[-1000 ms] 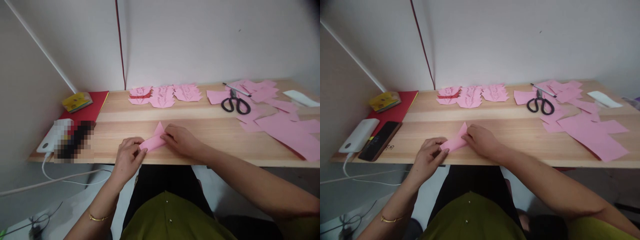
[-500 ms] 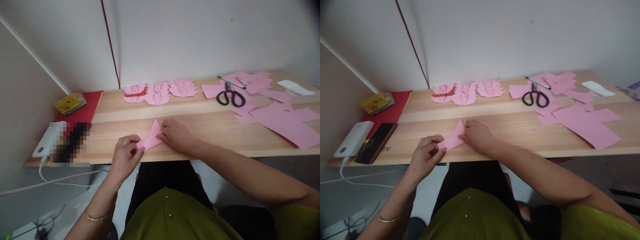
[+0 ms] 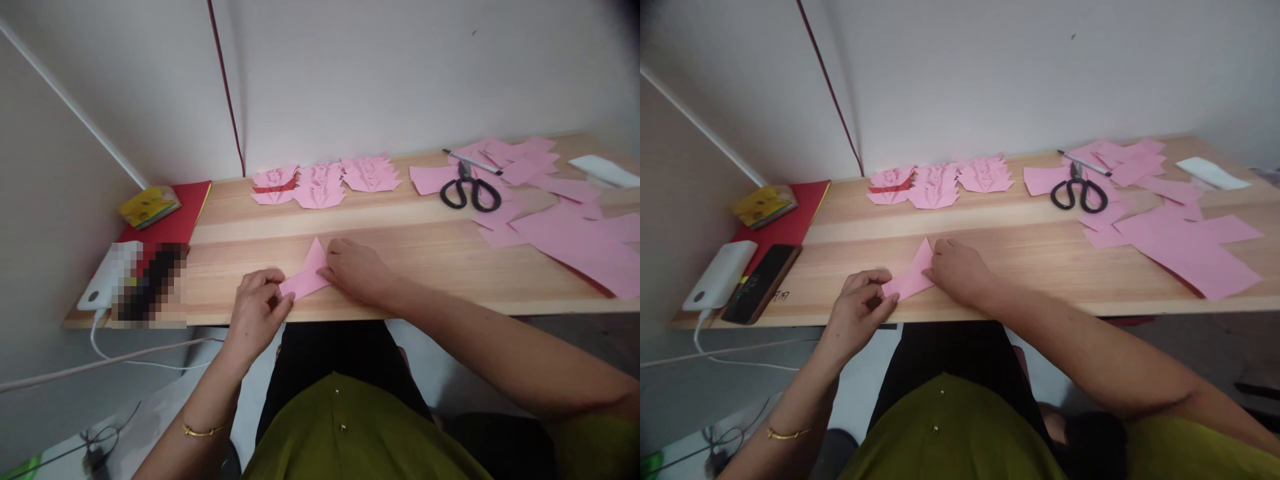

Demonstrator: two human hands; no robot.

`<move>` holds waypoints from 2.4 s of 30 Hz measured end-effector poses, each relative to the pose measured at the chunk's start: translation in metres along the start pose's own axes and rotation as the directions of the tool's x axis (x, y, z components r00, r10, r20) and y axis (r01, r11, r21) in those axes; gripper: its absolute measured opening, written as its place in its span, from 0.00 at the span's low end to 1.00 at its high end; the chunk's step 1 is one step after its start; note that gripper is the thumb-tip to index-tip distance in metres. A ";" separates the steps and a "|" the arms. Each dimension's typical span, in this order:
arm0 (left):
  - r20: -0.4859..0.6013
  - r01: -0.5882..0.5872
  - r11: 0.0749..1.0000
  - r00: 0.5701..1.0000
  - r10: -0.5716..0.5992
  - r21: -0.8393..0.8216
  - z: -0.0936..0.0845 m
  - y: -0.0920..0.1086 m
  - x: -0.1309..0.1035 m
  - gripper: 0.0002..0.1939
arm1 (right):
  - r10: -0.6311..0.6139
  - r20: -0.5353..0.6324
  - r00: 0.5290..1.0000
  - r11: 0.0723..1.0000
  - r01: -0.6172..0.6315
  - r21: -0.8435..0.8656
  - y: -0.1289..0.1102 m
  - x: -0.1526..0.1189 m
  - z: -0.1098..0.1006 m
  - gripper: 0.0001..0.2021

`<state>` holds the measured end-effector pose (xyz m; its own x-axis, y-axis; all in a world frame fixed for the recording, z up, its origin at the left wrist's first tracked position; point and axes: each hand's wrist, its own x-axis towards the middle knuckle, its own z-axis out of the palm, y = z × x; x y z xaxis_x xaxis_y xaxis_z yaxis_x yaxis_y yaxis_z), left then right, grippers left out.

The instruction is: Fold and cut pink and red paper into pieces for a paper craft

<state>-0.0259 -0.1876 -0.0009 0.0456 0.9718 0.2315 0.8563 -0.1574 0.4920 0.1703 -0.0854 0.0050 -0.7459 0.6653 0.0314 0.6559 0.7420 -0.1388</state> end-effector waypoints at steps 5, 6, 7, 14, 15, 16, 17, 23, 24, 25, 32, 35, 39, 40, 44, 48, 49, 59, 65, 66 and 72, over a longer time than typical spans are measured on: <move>-0.008 0.017 1.000 1.000 -0.017 -0.001 0.001 0.001 0.000 0.11 | -0.003 0.021 1.000 1.000 0.003 -0.018 0.000 0.001 -0.001 0.18; -0.010 0.019 1.000 1.000 -0.019 0.000 0.002 0.001 0.000 0.11 | -0.004 0.021 1.000 1.000 0.004 -0.021 0.000 0.001 0.000 0.17; -0.013 0.021 1.000 1.000 -0.020 0.003 0.002 0.001 0.001 0.11 | -0.006 0.016 1.000 1.000 0.006 -0.022 0.000 0.002 0.000 0.17; -0.029 0.035 0.999 0.999 -0.034 0.020 0.002 0.003 0.001 0.06 | -0.013 -0.002 1.000 1.000 0.013 -0.021 0.001 0.002 0.004 0.16; -0.050 0.029 0.999 0.998 -0.028 0.020 0.002 0.003 0.000 0.04 | -0.019 -0.005 1.000 1.000 0.019 -0.016 0.001 0.002 0.004 0.16; -0.077 0.017 0.999 0.997 -0.014 0.031 0.003 0.003 -0.001 0.10 | -0.019 -0.007 1.000 1.000 0.019 -0.009 0.002 0.002 0.004 0.16; -0.098 -0.004 0.998 0.995 0.010 0.055 0.004 0.003 -0.002 0.16 | -0.019 -0.006 1.000 1.000 0.019 -0.002 0.002 0.002 0.004 0.16; 0.077 -0.265 0.932 0.964 0.254 0.249 0.009 0.005 -0.005 0.26 | -0.041 -0.034 0.999 0.999 0.042 0.014 0.003 0.001 0.006 0.17; 0.112 -0.285 0.922 0.958 0.264 0.262 0.009 0.005 -0.005 0.27 | -0.053 -0.035 0.998 0.998 0.053 0.017 0.004 0.001 0.006 0.16; 0.140 -0.293 0.916 0.954 0.264 0.274 0.009 0.005 -0.004 0.27 | -0.058 -0.036 0.998 0.998 0.059 0.023 0.004 0.001 0.006 0.16; 0.150 -0.289 0.917 0.955 0.256 0.274 0.009 0.006 -0.004 0.24 | 0.063 -0.108 0.992 0.972 -0.036 0.232 0.005 -0.006 0.004 0.11; 0.158 -0.301 0.906 0.951 0.265 0.296 0.009 0.007 -0.003 0.23 | 0.063 -0.160 0.985 0.958 -0.015 0.285 -0.002 -0.012 0.006 0.14; 0.185 -0.322 0.899 0.943 0.277 0.296 0.007 0.003 -0.003 0.25 | 0.053 -0.197 0.979 0.973 -0.006 0.231 -0.009 -0.017 0.013 0.14; 0.192 -0.330 0.898 0.940 0.283 0.290 0.006 0.002 -0.004 0.27 | 0.060 -0.200 0.978 0.971 -0.011 0.237 -0.008 -0.019 0.014 0.14; 0.196 -0.368 0.897 0.925 0.326 0.244 0.000 -0.005 -0.011 0.28 | 0.056 -0.193 0.980 0.957 0.002 0.289 0.001 -0.023 0.014 0.11; 0.188 -0.381 0.905 0.919 0.348 0.187 -0.005 -0.008 -0.022 0.29 | 0.036 -0.199 0.979 0.942 0.033 0.334 0.009 -0.026 0.013 0.07; 0.191 -0.380 0.907 0.918 0.347 0.180 -0.006 -0.008 -0.024 0.29 | 0.035 -0.199 0.979 0.940 0.036 0.338 0.010 -0.027 0.012 0.07; 0.170 -0.321 0.940 0.939 0.300 0.117 -0.017 -0.006 -0.034 0.20 | 0.034 -0.118 0.992 0.922 0.015 0.386 0.016 -0.025 -0.003 0.03; 0.139 -0.303 0.940 0.949 0.282 0.157 -0.016 0.008 -0.015 0.08 | 0.042 -0.097 0.994 0.930 -0.004 0.367 0.005 -0.007 -0.025 0.15; 0.145 -0.308 0.938 0.947 0.286 0.160 -0.015 0.010 -0.011 0.08 | -0.037 -0.112 0.993 0.938 0.073 0.338 -0.001 -0.006 -0.023 0.19; 0.182 -0.378 0.900 0.921 0.344 0.215 -0.008 0.006 -0.004 0.08 | -0.348 0.017 0.937 0.909 0.333 0.252 -0.011 -0.013 0.009 0.45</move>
<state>-0.0250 -0.1941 0.0081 0.4301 0.8732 0.2292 0.8642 -0.4717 0.1752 0.1719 -0.1025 -0.0024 -0.9295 0.3637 0.0610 0.3184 0.8749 -0.3649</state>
